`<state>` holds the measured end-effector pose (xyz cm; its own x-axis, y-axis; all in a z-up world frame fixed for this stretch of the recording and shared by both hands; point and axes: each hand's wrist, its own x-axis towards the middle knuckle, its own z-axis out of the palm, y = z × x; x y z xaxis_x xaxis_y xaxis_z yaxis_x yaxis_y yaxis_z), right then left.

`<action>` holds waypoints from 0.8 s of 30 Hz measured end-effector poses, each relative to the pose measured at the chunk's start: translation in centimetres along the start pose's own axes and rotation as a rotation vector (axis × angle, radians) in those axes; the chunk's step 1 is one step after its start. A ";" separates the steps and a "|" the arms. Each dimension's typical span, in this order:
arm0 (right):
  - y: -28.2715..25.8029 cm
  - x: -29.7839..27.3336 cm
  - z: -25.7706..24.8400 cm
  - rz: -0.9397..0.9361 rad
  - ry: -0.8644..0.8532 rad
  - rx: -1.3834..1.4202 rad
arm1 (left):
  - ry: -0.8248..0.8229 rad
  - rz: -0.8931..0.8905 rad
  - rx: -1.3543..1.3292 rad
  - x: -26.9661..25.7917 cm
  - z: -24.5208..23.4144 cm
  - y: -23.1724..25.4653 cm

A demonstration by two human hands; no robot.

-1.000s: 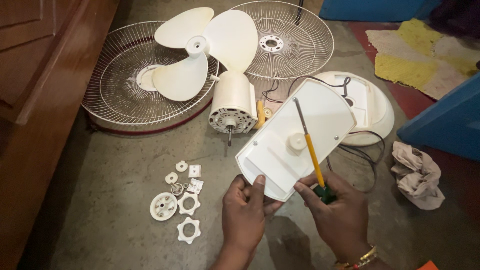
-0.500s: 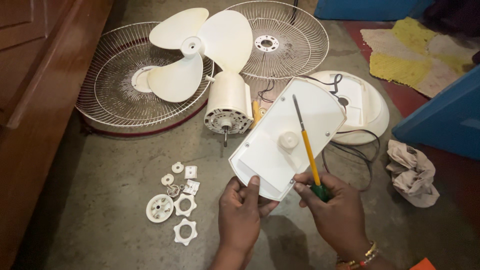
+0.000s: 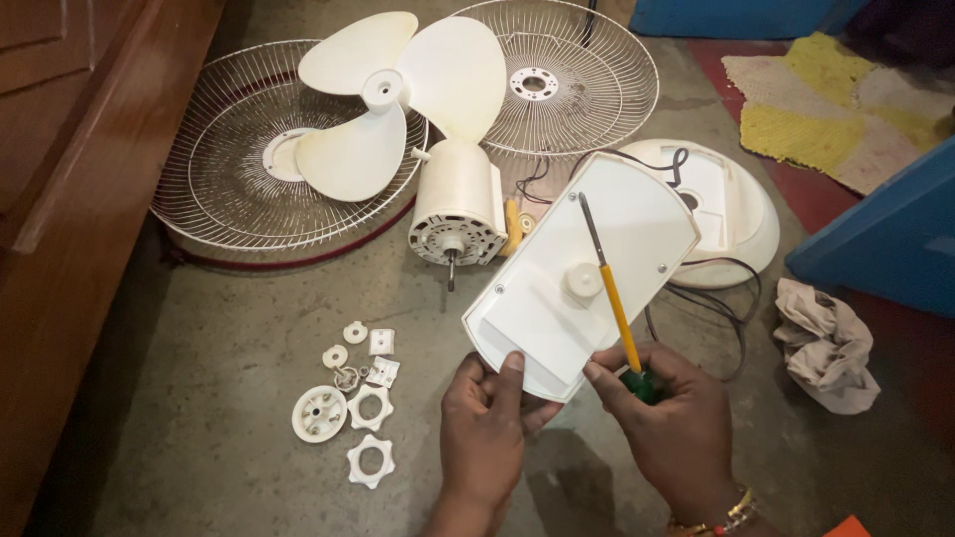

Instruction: The person uses a screwdriver to remove screws from a white plastic fan housing while seated on the floor. Disassembled fan parts, including blades, motor, and cage, are visible nearby.

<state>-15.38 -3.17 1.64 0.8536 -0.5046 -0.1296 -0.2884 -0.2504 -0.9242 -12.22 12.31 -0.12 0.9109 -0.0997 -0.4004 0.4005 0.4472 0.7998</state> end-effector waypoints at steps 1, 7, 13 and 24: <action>0.1 0.0 0.0 -0.021 0.000 -0.011 | 0.011 -0.006 0.001 -0.1 0.1 0.1; -0.3 0.2 0.0 -0.022 -0.048 0.082 | 0.064 -0.046 0.007 -0.3 0.5 0.5; -1.6 0.0 -2.2 0.069 -0.091 0.115 | 0.055 -0.021 0.006 -0.2 0.4 0.7; -5.9 0.9 -10.2 -0.320 -0.406 0.430 | 0.127 0.040 0.112 1.3 0.0 3.5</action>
<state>-17.34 -10.59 10.64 0.9879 -0.0887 0.1272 0.1326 0.0575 -0.9895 -9.65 13.71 2.22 0.9093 0.0325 -0.4148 0.3791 0.3459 0.8583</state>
